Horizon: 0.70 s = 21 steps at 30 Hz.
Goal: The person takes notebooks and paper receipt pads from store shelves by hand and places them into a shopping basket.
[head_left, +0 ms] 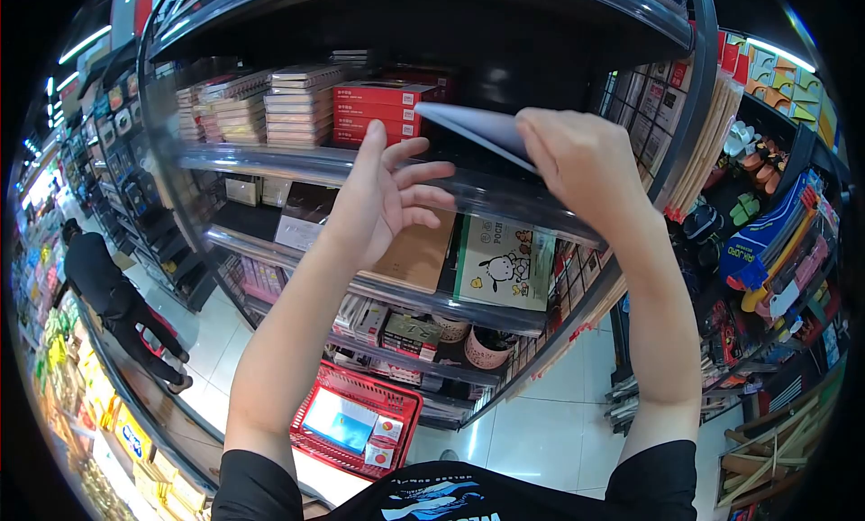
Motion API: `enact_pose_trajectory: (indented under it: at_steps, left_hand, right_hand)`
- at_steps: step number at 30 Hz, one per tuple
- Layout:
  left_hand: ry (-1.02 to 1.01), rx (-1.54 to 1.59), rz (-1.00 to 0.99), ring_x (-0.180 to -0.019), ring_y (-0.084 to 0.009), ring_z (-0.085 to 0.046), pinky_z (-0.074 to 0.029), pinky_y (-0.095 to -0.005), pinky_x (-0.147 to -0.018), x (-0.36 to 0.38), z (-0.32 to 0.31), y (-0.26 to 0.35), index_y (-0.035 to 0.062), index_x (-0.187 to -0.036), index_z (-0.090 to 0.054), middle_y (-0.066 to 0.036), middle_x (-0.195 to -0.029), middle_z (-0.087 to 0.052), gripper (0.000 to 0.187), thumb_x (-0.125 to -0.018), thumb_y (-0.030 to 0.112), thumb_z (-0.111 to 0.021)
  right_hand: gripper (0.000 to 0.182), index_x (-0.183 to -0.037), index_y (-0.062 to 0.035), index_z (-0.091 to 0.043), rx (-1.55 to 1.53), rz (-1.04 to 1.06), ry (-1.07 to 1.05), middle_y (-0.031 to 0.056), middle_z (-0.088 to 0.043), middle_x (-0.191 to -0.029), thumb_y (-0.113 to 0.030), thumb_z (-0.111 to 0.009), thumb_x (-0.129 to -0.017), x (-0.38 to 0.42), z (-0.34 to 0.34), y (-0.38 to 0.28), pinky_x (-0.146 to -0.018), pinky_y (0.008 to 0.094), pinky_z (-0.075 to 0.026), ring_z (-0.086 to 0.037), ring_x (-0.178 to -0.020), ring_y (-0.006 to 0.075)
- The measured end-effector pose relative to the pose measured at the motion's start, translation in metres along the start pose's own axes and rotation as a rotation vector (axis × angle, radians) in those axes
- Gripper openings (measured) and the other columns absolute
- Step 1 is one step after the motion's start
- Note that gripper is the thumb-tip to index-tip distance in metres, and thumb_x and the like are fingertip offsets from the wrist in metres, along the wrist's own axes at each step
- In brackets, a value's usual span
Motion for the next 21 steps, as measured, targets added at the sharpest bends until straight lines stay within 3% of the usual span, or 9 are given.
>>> enact_pose_trajectory:
  at_steps: [2, 5, 7, 9, 10, 11, 14, 17, 21]
  left_hand:
    - [-0.246, 0.208, 0.120, -0.094, -0.0233, -0.064, -0.057, -0.0348, -0.071, 0.005, -0.027, -0.004, -0.0007, -0.125, -0.046, -0.019, -0.114, -0.057, 0.068, -0.091, 0.058, -0.044]
    - [-0.074, 0.183, 0.202, -0.099, -0.0237, -0.063, -0.058, -0.0411, -0.072, 0.020, -0.022, -0.016, 0.0007, -0.123, -0.047, -0.018, -0.111, -0.058, 0.063, -0.089, 0.054, -0.051]
    - [0.043, 0.144, 0.228, -0.101, -0.0207, -0.061, -0.054, -0.0342, -0.083, 0.036, -0.017, -0.022, -0.0011, -0.123, -0.046, -0.015, -0.112, -0.058, 0.050, -0.087, 0.029, -0.061]
    - [-0.098, 0.170, 0.148, -0.101, -0.0200, -0.061, -0.052, -0.0318, -0.085, 0.054, -0.029, -0.017, -0.0031, -0.127, -0.042, -0.016, -0.114, -0.057, 0.050, -0.085, 0.017, -0.059]
    - [-0.129, 0.194, 0.112, -0.105, -0.0199, -0.059, -0.051, -0.0325, -0.087, 0.063, -0.033, -0.017, -0.0037, -0.134, -0.035, -0.016, -0.119, -0.055, 0.059, -0.083, 0.011, -0.060]
    - [-0.122, 0.200, 0.116, -0.105, -0.0199, -0.059, -0.051, -0.0325, -0.087, 0.075, -0.032, -0.019, -0.0037, -0.134, -0.035, -0.016, -0.119, -0.055, 0.059, -0.083, 0.011, -0.060]
    - [-0.059, 0.127, 0.103, -0.118, -0.0207, -0.050, -0.042, -0.0335, -0.098, 0.122, -0.009, -0.032, -0.0024, -0.143, -0.024, -0.015, -0.131, -0.049, 0.075, -0.080, 0.010, -0.063]
    - [-0.004, 0.096, 0.193, -0.121, -0.0206, -0.047, -0.037, -0.0335, -0.100, 0.173, 0.024, -0.066, -0.0018, -0.143, -0.024, -0.014, -0.133, -0.047, 0.074, -0.081, 0.009, -0.062]
    - [0.091, 0.195, 0.305, -0.123, -0.0196, -0.045, -0.036, -0.0322, -0.101, 0.246, 0.064, -0.114, -0.0018, -0.143, -0.025, -0.013, -0.134, -0.046, 0.071, -0.083, 0.009, -0.060]
  right_hand:
    - [0.005, -0.077, -0.0071, -0.057, -0.058, 0.047, 0.016, 0.0076, -0.059, -0.065, -0.011, -0.060, -0.078, 0.006, 0.021, -0.029, -0.058, 0.0341, -0.049, -0.062, -0.062, 0.0243]
    - [0.013, -0.078, -0.0052, -0.054, -0.174, 0.116, 0.048, 0.0054, -0.059, -0.072, -0.007, -0.064, -0.070, 0.027, 0.043, -0.068, -0.059, 0.0318, -0.049, -0.062, -0.067, 0.0209]
    - [0.015, -0.083, -0.0037, -0.057, -0.180, 0.089, 0.001, 0.0067, -0.062, -0.078, -0.009, -0.066, -0.072, 0.040, 0.052, -0.084, -0.063, 0.0318, -0.050, -0.064, -0.072, 0.0212]
    - [0.018, -0.086, -0.0028, -0.061, -0.323, 0.013, -0.029, 0.0085, -0.065, -0.086, -0.011, -0.069, -0.072, 0.052, 0.056, -0.086, -0.066, 0.0311, -0.051, -0.065, -0.078, 0.0210]
    - [0.022, -0.085, -0.0022, -0.063, -0.399, -0.004, -0.057, 0.0098, -0.067, -0.089, -0.018, -0.073, -0.073, 0.057, 0.061, -0.087, -0.067, 0.0329, -0.051, -0.066, -0.081, 0.0232]
    - [0.022, -0.085, -0.0022, -0.063, -0.405, -0.003, -0.065, 0.0098, -0.067, -0.089, -0.018, -0.073, -0.073, 0.064, 0.066, -0.089, -0.067, 0.0329, -0.051, -0.066, -0.081, 0.0232]
    - [0.024, -0.083, -0.0019, -0.064, -0.599, -0.153, 0.107, 0.0119, -0.067, -0.085, -0.026, -0.066, -0.083, 0.097, 0.085, -0.079, -0.063, 0.0335, -0.050, -0.066, -0.074, 0.0260]
    - [0.029, -0.079, 0.0001, -0.065, -0.726, -0.390, 0.330, 0.0154, -0.067, -0.081, -0.025, -0.055, -0.090, 0.145, 0.077, -0.073, -0.059, 0.0309, -0.049, -0.065, -0.066, 0.0247]
    - [0.029, -0.073, 0.0021, -0.064, -0.909, -0.616, 0.262, 0.0168, -0.066, -0.077, -0.020, -0.054, -0.089, 0.191, 0.032, -0.094, -0.057, 0.0305, -0.050, -0.064, -0.063, 0.0241]
Point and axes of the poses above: each hand's wrist, its own x-axis away from the middle knuckle, its own z-axis out of the back of the hand, y = z × x, the point moved 10 cm from there along -x, towards the middle knuckle
